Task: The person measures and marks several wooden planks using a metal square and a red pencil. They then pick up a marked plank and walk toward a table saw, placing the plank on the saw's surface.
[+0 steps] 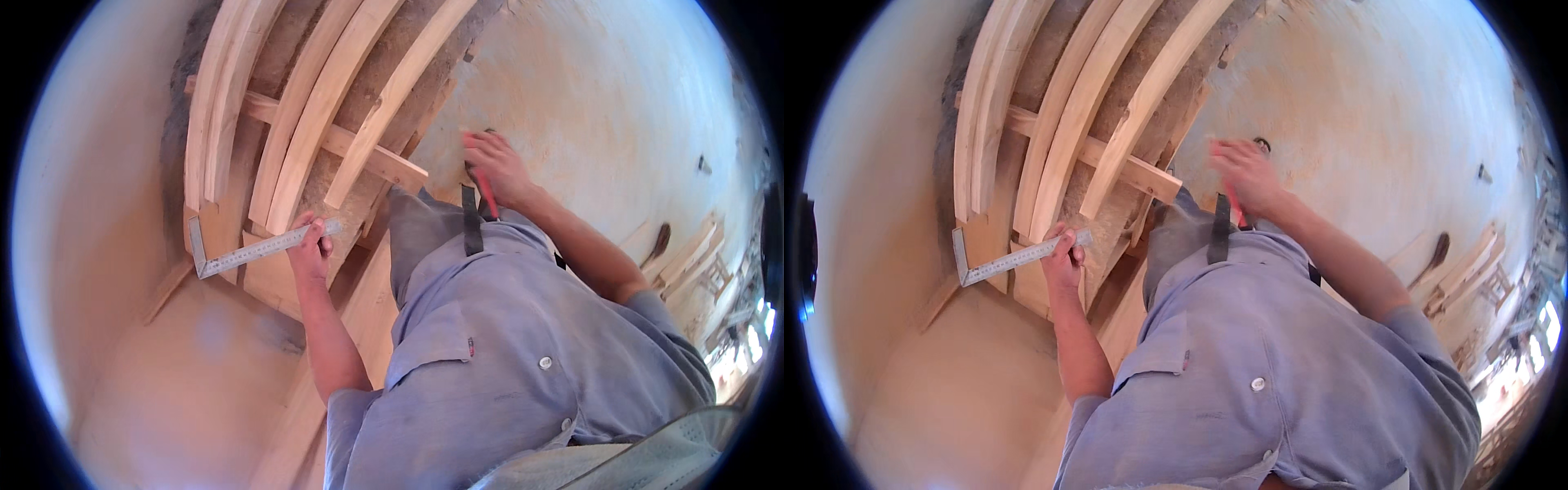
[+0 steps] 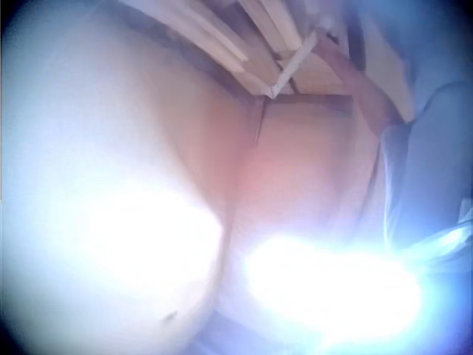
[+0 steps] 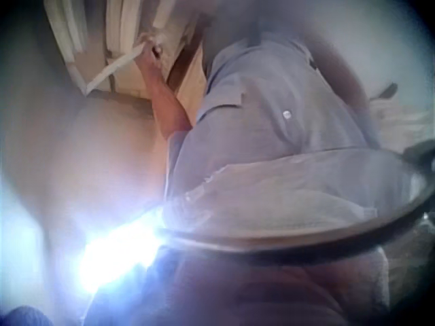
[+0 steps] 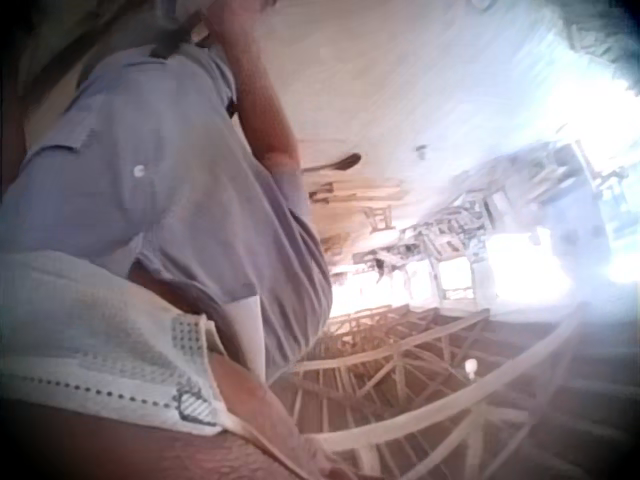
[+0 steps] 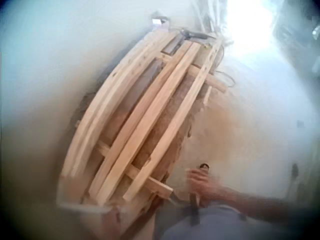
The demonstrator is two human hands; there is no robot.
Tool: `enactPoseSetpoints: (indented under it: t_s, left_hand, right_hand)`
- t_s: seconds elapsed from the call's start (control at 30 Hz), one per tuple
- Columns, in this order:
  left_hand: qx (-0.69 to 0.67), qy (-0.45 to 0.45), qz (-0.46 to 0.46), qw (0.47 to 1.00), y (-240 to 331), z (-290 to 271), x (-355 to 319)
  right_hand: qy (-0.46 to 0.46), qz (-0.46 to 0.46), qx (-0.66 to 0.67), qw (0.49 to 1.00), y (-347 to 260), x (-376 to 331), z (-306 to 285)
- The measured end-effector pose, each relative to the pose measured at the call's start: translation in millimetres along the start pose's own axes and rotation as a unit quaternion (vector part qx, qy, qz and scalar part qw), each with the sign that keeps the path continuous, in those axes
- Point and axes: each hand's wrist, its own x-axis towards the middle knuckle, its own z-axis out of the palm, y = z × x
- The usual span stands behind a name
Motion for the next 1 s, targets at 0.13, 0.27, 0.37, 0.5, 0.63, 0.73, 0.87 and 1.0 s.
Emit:
enactPoseSetpoints:
  t_s: [0.13,0.27,0.37,0.5,0.63,0.73,0.87,1.0]
  left_hand:
    - [0.017,-0.084,-0.013,0.996,1.1,-33.1,40.6]
    - [0.058,-0.169,-0.022,0.984,16.0,-49.2,73.8]
    - [0.071,-0.223,-0.016,0.972,23.9,-58.8,83.2]
    - [0.074,-0.279,-0.018,0.957,35.0,-50.8,102.4]
    - [0.061,-0.302,-0.022,0.951,34.7,-18.6,105.9]
    - [0.032,-0.337,-0.035,0.94,22.1,12.6,109.0]
    - [0.002,-0.335,-0.057,0.94,3.8,53.5,99.8]
    - [0.0,-0.349,-0.076,0.934,-13.7,81.9,103.0]
  right_hand:
    - [-0.014,-0.148,0.004,0.989,-91.8,91.2,47.1]
    - [-0.031,-0.179,-0.063,0.981,-114.0,145.0,91.7]
    - [-0.105,-0.164,-0.064,0.979,-104.7,154.9,97.2]
    - [-0.125,-0.157,-0.072,0.977,-96.6,162.4,80.4]
    - [-0.112,-0.114,-0.096,0.982,-71.8,152.6,54.1]
    - [-0.112,-0.097,-0.138,0.979,-48.7,138.2,21.8]
    - [-0.076,-0.114,-0.148,0.979,-33.1,115.0,5.6]
    - [0.116,0.015,-0.096,0.989,-65.0,76.3,18.8]
